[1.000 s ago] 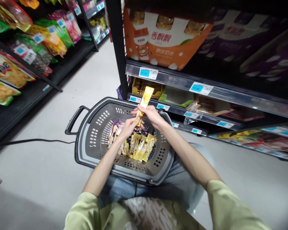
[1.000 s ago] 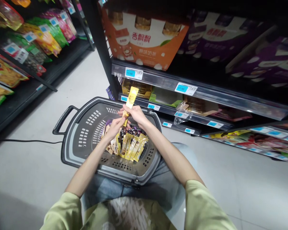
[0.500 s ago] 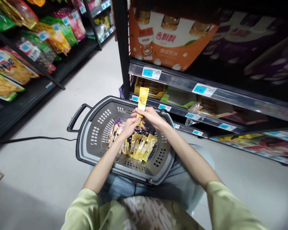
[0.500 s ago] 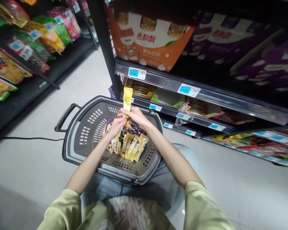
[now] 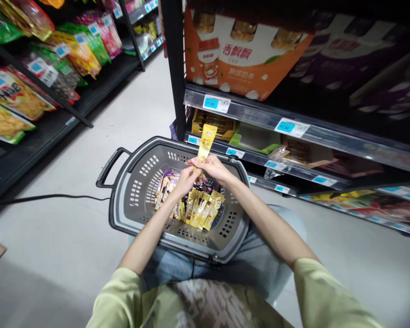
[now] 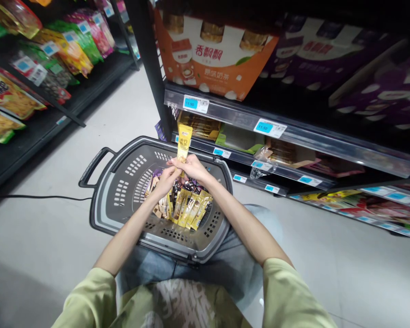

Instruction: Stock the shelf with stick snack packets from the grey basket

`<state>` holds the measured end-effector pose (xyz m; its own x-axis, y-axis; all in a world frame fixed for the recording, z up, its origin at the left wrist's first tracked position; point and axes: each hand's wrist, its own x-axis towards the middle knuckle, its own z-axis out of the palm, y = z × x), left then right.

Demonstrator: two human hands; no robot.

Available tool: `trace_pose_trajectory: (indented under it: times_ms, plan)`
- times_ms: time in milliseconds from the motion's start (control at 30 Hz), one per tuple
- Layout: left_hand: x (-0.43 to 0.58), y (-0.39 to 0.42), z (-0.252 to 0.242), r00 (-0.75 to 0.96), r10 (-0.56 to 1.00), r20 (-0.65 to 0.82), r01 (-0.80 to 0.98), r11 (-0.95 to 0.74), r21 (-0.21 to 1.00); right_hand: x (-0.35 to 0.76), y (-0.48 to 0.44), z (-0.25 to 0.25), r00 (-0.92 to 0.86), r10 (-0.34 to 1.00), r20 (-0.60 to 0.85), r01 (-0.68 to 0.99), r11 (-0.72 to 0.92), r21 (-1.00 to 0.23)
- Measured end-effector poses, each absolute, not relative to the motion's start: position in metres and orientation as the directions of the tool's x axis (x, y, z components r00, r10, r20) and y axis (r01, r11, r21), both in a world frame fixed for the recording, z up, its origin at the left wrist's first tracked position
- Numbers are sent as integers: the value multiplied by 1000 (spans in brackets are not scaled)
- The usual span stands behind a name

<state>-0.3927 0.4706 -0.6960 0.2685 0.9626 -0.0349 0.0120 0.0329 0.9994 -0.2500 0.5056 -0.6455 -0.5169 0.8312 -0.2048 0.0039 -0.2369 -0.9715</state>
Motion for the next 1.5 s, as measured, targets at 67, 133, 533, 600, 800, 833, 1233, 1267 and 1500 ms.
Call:
trace_pose_trajectory:
  times_ms: [67, 133, 533, 600, 800, 833, 1233, 1267, 1500]
  plan:
    - [-393, 471, -696, 266, 963, -35, 11, 34, 999, -249, 506, -647, -517, 834, -195, 17, -217, -976]
    - [-393, 471, -696, 266, 963, -35, 13, 32, 999, -248, 505, -647, -518, 835, -185, 27, -200, -979]
    - [-386, 466, -686, 141, 990, 1, 169, -25, 985, -257, 508, -645, -317, 917, -241, -130, -294, -947]
    - [-386, 466, -684, 114, 993, 6, 202, -29, 979, -257, 509, -644, -294, 920, -259, -130, -307, -943]
    - [-392, 465, -687, 135, 991, -19, 140, 0, 990, -256, 508, -638, -348, 910, -223, -69, -262, -962]
    - [-393, 466, -688, 150, 988, -25, 102, 10, 995, -255, 508, -636, -360, 908, -214, -76, -257, -963]
    - [-395, 477, -686, 107, 986, -127, -294, 153, 943, -253, 511, -645, -196, 977, -78, -76, -94, -993]
    - [-395, 476, -685, 96, 987, -132, -306, 155, 939, -253, 512, -647, -184, 981, -70, -59, -82, -995]
    - [-395, 475, -684, 48, 992, -120, -305, 129, 944, -251, 517, -653, -238, 971, -11, 23, -6, -1000]
